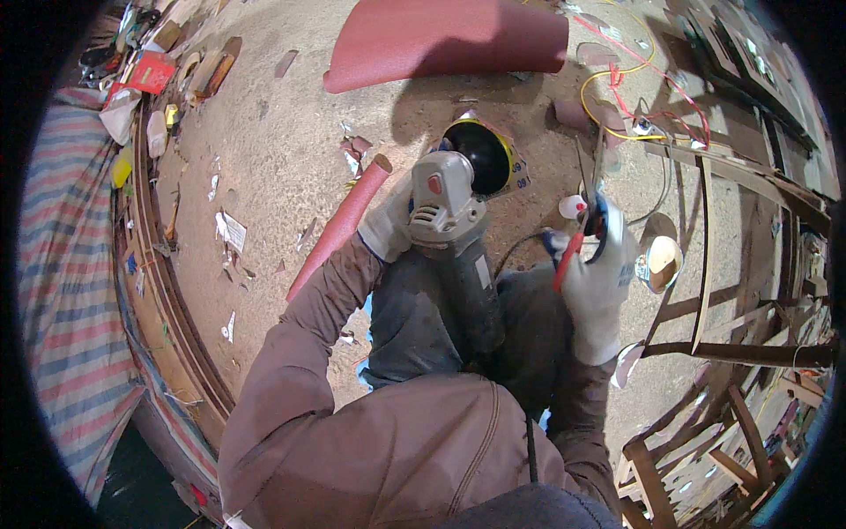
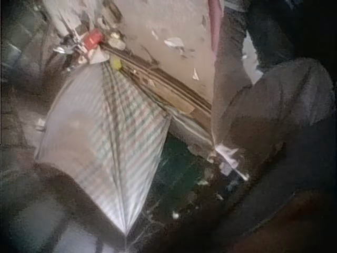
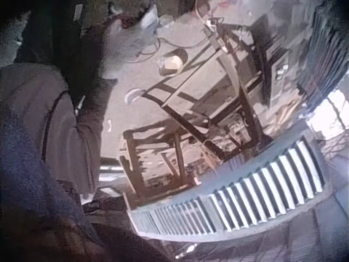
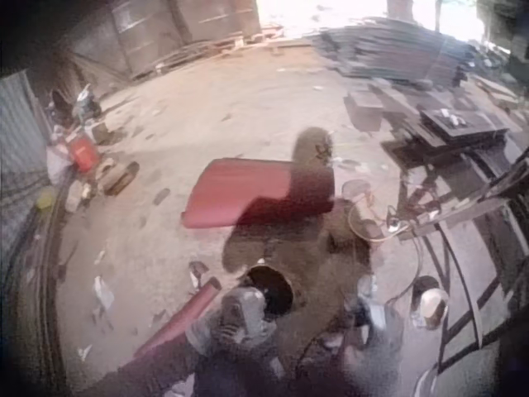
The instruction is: The person sits on the floor and uses an electric sander to smooth a green wooden slatted frame. They then apply glue from a bottle to the joints and spread a brown paste from a bowl onto the wood using a yellow tool.
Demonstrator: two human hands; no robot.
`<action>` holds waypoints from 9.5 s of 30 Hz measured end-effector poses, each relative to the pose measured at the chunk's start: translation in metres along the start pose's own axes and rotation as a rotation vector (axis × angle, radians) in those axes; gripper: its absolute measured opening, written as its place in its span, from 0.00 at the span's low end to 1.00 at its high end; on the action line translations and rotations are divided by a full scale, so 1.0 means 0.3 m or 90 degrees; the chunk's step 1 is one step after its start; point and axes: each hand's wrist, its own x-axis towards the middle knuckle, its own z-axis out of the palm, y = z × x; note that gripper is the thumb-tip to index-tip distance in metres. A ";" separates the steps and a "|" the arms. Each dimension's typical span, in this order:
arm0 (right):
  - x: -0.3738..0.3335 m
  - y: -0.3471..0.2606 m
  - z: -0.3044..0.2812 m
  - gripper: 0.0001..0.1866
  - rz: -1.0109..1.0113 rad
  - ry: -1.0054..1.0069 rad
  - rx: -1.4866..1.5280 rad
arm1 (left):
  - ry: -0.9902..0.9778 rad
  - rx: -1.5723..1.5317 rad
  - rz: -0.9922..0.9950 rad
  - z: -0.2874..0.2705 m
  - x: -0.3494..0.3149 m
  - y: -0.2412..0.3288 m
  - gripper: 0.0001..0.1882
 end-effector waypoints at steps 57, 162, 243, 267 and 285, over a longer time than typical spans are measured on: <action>0.104 0.059 0.089 0.23 -0.208 -0.100 0.074 | -0.234 -0.178 -0.073 0.126 -0.108 0.125 0.26; 0.206 0.074 -0.115 0.16 -0.172 -0.285 -0.032 | -0.189 0.147 -0.005 0.125 0.109 0.324 0.20; 0.224 0.032 -0.134 0.18 -0.151 -0.315 -0.101 | -0.093 0.075 0.100 0.170 0.087 0.140 0.18; 0.205 0.050 -0.131 0.15 -0.127 -0.344 -0.048 | -0.256 -0.109 -0.068 0.121 0.102 0.192 0.25; 0.217 0.089 -0.183 0.21 -0.179 -0.355 -0.034 | -0.182 -0.118 0.010 0.214 0.068 0.157 0.27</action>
